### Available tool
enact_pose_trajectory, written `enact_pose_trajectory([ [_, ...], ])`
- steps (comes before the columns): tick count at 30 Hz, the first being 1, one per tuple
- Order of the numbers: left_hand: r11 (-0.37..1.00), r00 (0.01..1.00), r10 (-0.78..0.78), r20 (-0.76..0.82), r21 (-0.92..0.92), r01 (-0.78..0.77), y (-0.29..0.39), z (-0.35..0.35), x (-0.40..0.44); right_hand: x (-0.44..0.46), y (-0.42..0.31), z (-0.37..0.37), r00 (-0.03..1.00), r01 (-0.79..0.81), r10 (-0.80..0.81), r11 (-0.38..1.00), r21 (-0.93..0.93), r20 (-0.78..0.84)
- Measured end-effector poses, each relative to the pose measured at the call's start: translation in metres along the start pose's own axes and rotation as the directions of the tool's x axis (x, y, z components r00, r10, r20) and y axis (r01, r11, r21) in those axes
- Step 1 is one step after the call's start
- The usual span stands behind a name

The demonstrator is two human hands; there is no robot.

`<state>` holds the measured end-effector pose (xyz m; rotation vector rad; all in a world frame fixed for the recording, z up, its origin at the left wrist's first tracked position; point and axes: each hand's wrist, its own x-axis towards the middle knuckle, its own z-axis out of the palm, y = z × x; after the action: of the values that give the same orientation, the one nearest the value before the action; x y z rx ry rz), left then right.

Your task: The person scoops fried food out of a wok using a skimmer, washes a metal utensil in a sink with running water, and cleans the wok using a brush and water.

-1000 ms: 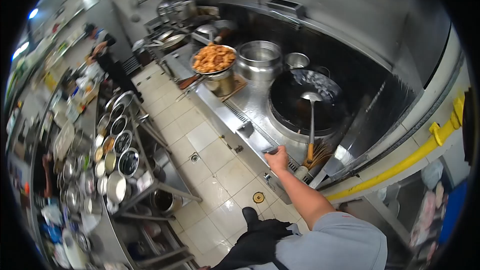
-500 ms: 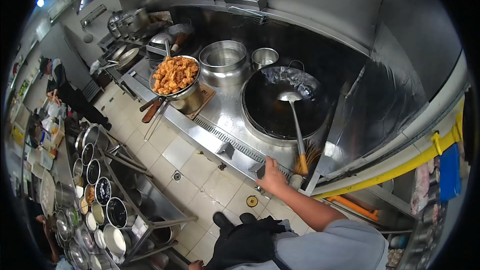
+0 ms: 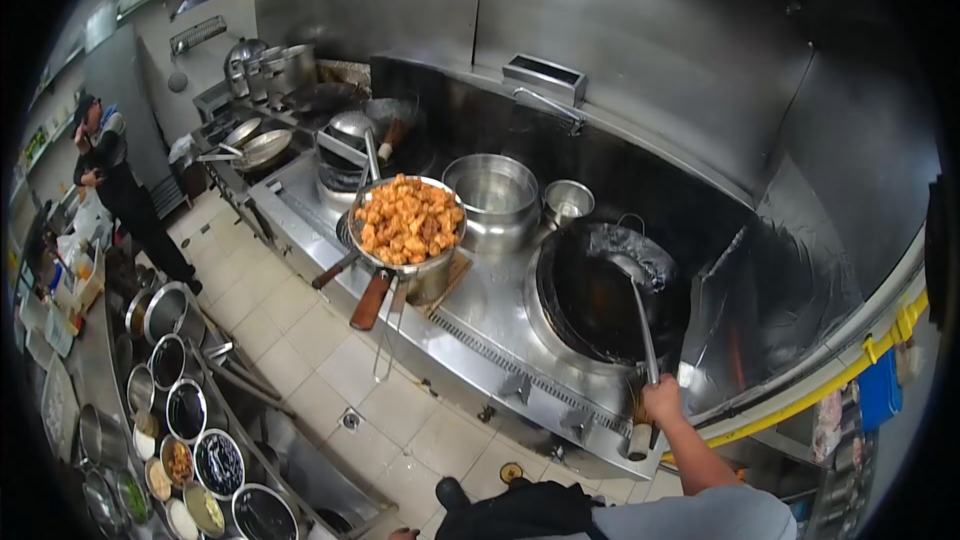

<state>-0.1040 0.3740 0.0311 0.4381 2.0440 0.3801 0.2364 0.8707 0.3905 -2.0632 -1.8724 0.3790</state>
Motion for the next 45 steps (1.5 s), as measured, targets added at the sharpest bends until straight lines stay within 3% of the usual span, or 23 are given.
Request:
enact_pose_trajectory([
  [3, 0.889, 0.922, 0.387, -0.008, 0.270, -0.371, 0.004, 0.015, 0.026, 0.007, -0.056, -0.007, 0.971, 0.218, -0.194, 0.957, 0.191, -0.138],
  [6, 0.927, 0.960, 0.277, 0.037, 0.253, -0.277, -0.008, 0.002, 0.045, 0.071, -0.150, -0.040, 0.888, 0.446, -0.407, 0.876, 0.185, -0.216],
  [10, 0.955, 0.983, 0.153, 0.106, 0.239, -0.174, 0.026, -0.026, 0.050, 0.177, -0.302, -0.077, 0.854, 0.510, -0.481, 0.849, 0.140, -0.198],
  [11, 0.993, 0.981, 0.115, -0.156, 0.003, -0.116, 0.057, -0.029, 0.020, 0.203, -0.342, -0.070, 0.838, 0.530, -0.507, 0.844, 0.081, -0.202],
  [12, 1.000, 1.000, -0.002, -0.030, 0.006, 0.002, 0.064, -0.036, 0.034, 0.211, -0.372, -0.068, 0.834, 0.530, -0.509, 0.847, 0.050, -0.216],
  [15, 0.976, 0.975, -0.089, -0.202, -0.212, 0.045, 0.126, -0.049, -0.008, 0.298, -0.420, -0.034, 0.758, 0.580, -0.597, 0.801, -0.146, -0.264],
  [17, 0.942, 0.964, -0.126, -0.235, -0.333, 0.042, 0.139, -0.044, -0.025, 0.351, -0.420, -0.015, 0.753, 0.571, -0.619, 0.783, -0.244, -0.223],
  [19, 0.918, 0.956, -0.153, -0.250, -0.395, 0.044, 0.133, -0.040, -0.035, 0.293, -0.406, -0.046, 0.772, 0.570, -0.620, 0.773, -0.278, -0.142],
  [23, 0.974, 0.989, -0.149, 0.020, 0.177, 0.143, 0.051, 0.013, -0.026, 0.213, -0.323, -0.087, 0.716, 0.643, -0.690, 0.710, -0.287, -0.107],
  [24, 0.968, 0.994, -0.025, 0.108, 0.252, -0.004, 0.019, 0.032, -0.025, 0.172, -0.312, -0.108, 0.743, 0.625, -0.661, 0.741, -0.246, -0.102],
  [25, 0.973, 0.971, -0.194, 0.142, 0.153, 0.172, 0.016, 0.035, -0.044, 0.140, -0.311, -0.125, 0.778, 0.591, -0.619, 0.779, -0.208, -0.108],
  [30, 0.999, 0.995, -0.040, -0.093, -0.005, 0.040, 0.002, 0.028, -0.056, 0.190, -0.274, -0.088, 0.727, 0.667, -0.684, 0.724, 0.175, 0.061],
  [32, 0.999, 0.989, 0.032, -0.142, -0.005, -0.033, 0.011, 0.025, -0.057, 0.219, -0.292, -0.057, 0.770, 0.548, -0.565, 0.824, 0.147, 0.295],
  [33, 0.997, 0.984, 0.077, -0.162, 0.013, -0.076, 0.011, 0.023, -0.057, 0.231, -0.301, -0.032, 0.705, 0.695, -0.669, 0.718, -0.042, 0.235],
  [35, 0.985, 0.961, 0.171, -0.219, 0.074, -0.159, 0.017, 0.013, -0.056, 0.241, -0.333, 0.003, 0.801, 0.476, -0.422, 0.879, -0.025, 0.424],
  [36, 0.980, 0.948, 0.198, -0.250, 0.075, -0.185, 0.019, 0.007, -0.057, 0.272, -0.341, 0.048, 0.751, 0.558, -0.428, 0.819, -0.137, 0.502],
  [37, 0.982, 0.939, 0.187, -0.290, 0.042, -0.183, 0.021, 0.003, -0.058, 0.307, -0.356, 0.108, 0.734, 0.400, -0.285, 0.915, -0.054, 0.617],
  [39, 0.955, 0.955, -0.006, -0.295, -0.284, -0.081, 0.053, -0.020, -0.071, 0.312, -0.378, 0.148, 0.656, 0.224, -0.160, 0.975, 0.012, 0.738],
  [40, 0.811, 0.957, -0.171, -0.235, -0.585, 0.001, 0.064, -0.027, -0.079, 0.282, -0.395, 0.129, 0.622, -0.049, -0.165, 0.967, 0.248, 0.766],
  [41, 0.811, 0.955, -0.174, -0.241, -0.585, 0.000, 0.059, -0.026, -0.079, 0.265, -0.405, 0.114, 0.592, -0.327, -0.180, 0.837, 0.438, 0.786],
  [42, 0.836, 0.942, -0.148, -0.302, -0.546, -0.043, 0.045, -0.021, -0.075, 0.288, -0.411, 0.134, 0.369, -0.675, -0.197, 0.615, 0.407, 0.908],
  [43, 0.858, 0.925, -0.116, -0.363, -0.505, -0.090, 0.036, -0.017, -0.068, 0.292, -0.412, 0.130, 0.372, -0.672, -0.203, 0.614, 0.414, 0.906],
  [45, 0.847, 0.922, -0.147, -0.359, -0.528, -0.071, 0.035, -0.012, -0.083, 0.296, -0.415, 0.118, 0.174, -0.984, -0.241, 0.002, 0.180, 0.955],
])
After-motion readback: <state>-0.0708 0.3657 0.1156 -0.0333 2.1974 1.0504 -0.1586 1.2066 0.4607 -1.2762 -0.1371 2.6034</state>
